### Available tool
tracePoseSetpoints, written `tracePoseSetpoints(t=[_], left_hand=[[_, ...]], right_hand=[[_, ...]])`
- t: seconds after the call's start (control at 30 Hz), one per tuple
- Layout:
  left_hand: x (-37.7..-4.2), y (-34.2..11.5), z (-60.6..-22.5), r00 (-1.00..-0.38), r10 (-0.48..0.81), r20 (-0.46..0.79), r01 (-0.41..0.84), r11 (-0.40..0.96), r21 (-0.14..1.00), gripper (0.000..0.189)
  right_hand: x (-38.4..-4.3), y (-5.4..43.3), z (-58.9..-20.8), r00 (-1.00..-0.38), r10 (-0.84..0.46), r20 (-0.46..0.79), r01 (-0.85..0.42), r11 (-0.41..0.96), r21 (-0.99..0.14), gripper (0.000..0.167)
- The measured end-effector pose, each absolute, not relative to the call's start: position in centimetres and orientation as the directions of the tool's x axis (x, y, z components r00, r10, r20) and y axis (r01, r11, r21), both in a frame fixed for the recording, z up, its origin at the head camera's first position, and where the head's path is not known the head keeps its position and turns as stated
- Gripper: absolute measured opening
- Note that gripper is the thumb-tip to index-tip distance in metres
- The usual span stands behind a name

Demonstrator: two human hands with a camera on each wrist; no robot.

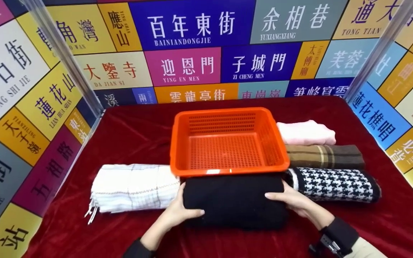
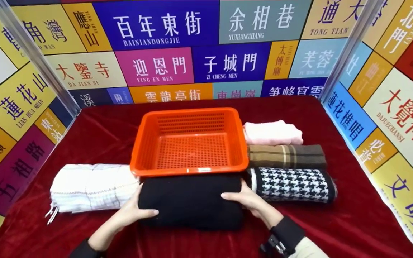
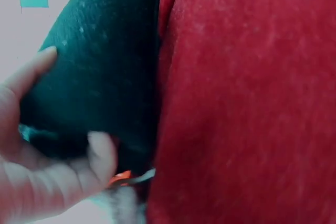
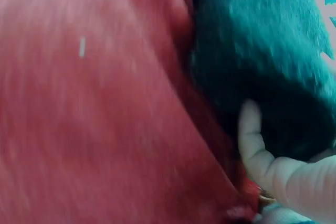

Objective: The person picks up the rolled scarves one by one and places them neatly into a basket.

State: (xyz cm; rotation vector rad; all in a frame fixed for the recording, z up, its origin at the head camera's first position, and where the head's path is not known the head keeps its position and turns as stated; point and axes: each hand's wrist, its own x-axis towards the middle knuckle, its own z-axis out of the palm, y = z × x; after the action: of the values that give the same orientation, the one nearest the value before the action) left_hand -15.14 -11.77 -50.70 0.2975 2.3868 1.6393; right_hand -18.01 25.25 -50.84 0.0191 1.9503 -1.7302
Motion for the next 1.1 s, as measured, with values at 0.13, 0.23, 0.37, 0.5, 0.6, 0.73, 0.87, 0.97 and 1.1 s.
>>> tracePoseSetpoints(t=[0.13,0.23,0.37,0.5,0.6,0.73,0.87,0.97,1.1], left_hand=[[-15.1,-11.6,-51.1,-0.953,0.28,-0.117,-0.035,0.281,0.959,0.101],[-14.8,-11.5,-51.1,-0.959,0.269,-0.093,-0.014,0.282,0.959,0.098],[-14.2,-11.5,-50.9,-0.972,0.235,-0.027,0.053,0.326,0.944,0.093],[-13.5,-11.5,-50.8,-0.98,0.195,0.044,0.116,0.377,0.919,0.087],[-13.0,-11.4,-50.8,-0.98,0.179,0.092,0.165,0.453,0.876,0.085],[-13.2,-11.4,-51.2,-0.969,0.224,0.103,0.2,0.469,0.86,0.092],[-14.2,-11.6,-51.7,-0.956,0.287,0.066,0.158,0.307,0.938,0.098],[-14.3,-11.7,-51.5,-0.957,0.289,0.034,0.11,0.249,0.962,0.097],[-13.6,-11.9,-50.2,-0.957,0.289,0.027,0.109,0.273,0.956,0.092]], right_hand=[[-17.8,25.1,-51.2,-0.826,-0.392,-0.405,0.423,0.045,-0.905,0.06],[-17.6,25.1,-51.1,-0.818,-0.407,-0.406,0.441,0.009,-0.897,0.044],[-17.5,24.9,-50.7,-0.818,-0.42,-0.393,0.445,-0.029,-0.895,0.032],[-17.5,24.6,-50.7,-0.809,-0.451,-0.378,0.453,-0.068,-0.889,0.027],[-17.6,24.3,-51.0,-0.799,-0.474,-0.369,0.464,-0.095,-0.881,0.024],[-17.6,24.4,-51.2,-0.796,-0.48,-0.368,0.469,-0.104,-0.877,0.024],[-17.5,24.9,-50.8,-0.801,-0.467,-0.374,0.463,-0.088,-0.882,0.028],[-17.3,25.1,-50.2,-0.799,-0.478,-0.365,0.457,-0.088,-0.885,0.032],[-16.6,25.5,-49.1,-0.776,-0.53,-0.342,0.447,-0.08,-0.891,0.028]])
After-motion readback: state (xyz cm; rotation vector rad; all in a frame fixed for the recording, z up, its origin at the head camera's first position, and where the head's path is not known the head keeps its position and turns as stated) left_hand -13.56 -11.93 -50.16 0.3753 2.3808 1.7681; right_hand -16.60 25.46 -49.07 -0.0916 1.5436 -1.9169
